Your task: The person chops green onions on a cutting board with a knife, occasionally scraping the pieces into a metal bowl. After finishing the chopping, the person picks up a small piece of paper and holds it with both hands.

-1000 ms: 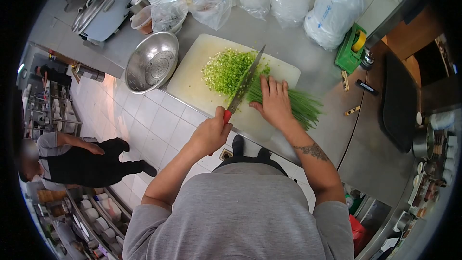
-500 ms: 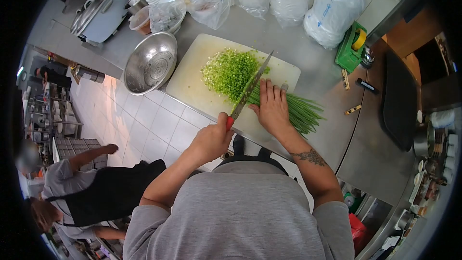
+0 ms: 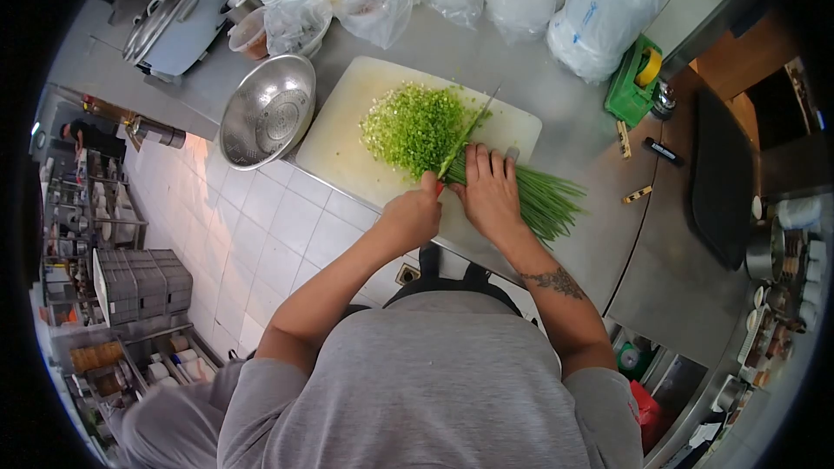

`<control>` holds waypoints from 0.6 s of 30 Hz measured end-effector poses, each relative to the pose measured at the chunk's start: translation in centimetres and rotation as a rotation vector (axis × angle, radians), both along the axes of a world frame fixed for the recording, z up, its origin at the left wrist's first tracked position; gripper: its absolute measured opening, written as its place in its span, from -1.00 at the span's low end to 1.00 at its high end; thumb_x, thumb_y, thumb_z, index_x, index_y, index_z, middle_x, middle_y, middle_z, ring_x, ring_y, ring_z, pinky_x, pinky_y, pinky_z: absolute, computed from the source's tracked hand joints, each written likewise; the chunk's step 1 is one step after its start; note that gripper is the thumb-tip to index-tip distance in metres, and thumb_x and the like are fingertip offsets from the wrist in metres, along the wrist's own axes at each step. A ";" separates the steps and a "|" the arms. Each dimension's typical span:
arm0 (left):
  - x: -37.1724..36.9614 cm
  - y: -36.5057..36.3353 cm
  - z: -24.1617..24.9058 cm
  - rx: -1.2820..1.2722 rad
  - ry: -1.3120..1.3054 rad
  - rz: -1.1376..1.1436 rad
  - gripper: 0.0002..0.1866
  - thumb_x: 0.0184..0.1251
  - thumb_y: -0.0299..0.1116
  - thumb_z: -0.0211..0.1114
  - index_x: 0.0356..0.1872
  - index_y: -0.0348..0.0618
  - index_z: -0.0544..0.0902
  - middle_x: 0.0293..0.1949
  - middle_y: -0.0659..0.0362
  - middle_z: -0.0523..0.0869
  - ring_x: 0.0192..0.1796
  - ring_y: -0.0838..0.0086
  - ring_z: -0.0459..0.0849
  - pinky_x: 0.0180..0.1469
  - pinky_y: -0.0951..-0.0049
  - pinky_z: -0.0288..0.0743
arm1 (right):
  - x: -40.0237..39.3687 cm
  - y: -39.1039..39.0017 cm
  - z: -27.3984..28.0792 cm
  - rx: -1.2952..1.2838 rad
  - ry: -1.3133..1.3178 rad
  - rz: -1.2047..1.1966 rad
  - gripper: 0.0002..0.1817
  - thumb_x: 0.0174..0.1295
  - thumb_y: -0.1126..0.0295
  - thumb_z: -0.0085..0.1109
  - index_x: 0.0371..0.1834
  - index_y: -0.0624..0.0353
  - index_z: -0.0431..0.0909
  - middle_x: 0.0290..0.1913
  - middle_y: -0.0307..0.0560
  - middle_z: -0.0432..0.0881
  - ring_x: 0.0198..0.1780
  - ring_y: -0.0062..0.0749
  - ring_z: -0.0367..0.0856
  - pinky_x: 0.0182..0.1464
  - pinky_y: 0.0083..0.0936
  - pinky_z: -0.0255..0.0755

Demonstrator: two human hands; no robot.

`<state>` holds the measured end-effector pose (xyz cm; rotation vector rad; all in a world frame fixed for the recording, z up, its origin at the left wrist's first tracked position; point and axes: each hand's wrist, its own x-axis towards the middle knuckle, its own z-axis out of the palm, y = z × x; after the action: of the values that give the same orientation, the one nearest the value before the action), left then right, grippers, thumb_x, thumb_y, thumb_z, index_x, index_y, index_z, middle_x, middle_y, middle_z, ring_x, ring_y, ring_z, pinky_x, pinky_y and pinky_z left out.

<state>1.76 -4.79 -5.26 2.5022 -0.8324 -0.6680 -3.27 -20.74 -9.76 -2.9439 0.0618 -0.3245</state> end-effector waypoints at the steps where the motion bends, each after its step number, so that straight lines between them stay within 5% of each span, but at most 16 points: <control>1: 0.3 -0.5 -0.2 -0.004 0.002 0.005 -0.65 0.32 -0.34 0.14 -0.03 -0.33 0.25 -0.42 -0.31 0.66 -0.29 -0.26 0.65 -0.19 -0.14 0.49 | -0.1 0.0 0.1 0.006 0.001 -0.002 -0.16 0.22 0.09 0.21 0.43 0.39 0.11 0.28 0.18 0.33 0.26 0.05 0.29 0.34 0.03 0.11; 15: 3.6 4.7 0.4 -0.104 0.102 0.176 -0.68 0.32 -0.33 0.11 -0.07 -0.33 0.30 -0.43 -0.35 0.64 -0.30 -0.26 0.65 -0.17 -0.11 0.51 | 1.9 1.5 -0.9 -0.021 -0.007 -0.005 -0.14 0.24 0.02 0.17 0.44 0.38 0.10 0.29 0.17 0.32 0.27 0.04 0.28 0.34 0.01 0.11; 18: 4.7 5.6 -0.8 -0.160 -0.047 0.135 -0.69 0.37 -0.31 0.14 -0.06 -0.28 0.29 -0.53 -0.23 0.63 -0.57 -0.01 0.66 -0.44 0.06 0.53 | 2.4 2.1 -1.0 -0.024 -0.002 0.009 -0.12 0.25 -0.02 0.16 0.45 0.38 0.08 0.31 0.18 0.30 0.28 0.06 0.27 0.35 0.01 0.11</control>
<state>6.42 0.79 -6.02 2.4110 -0.6969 -0.4797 -0.86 -18.60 -10.78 -2.9669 0.0445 -0.3295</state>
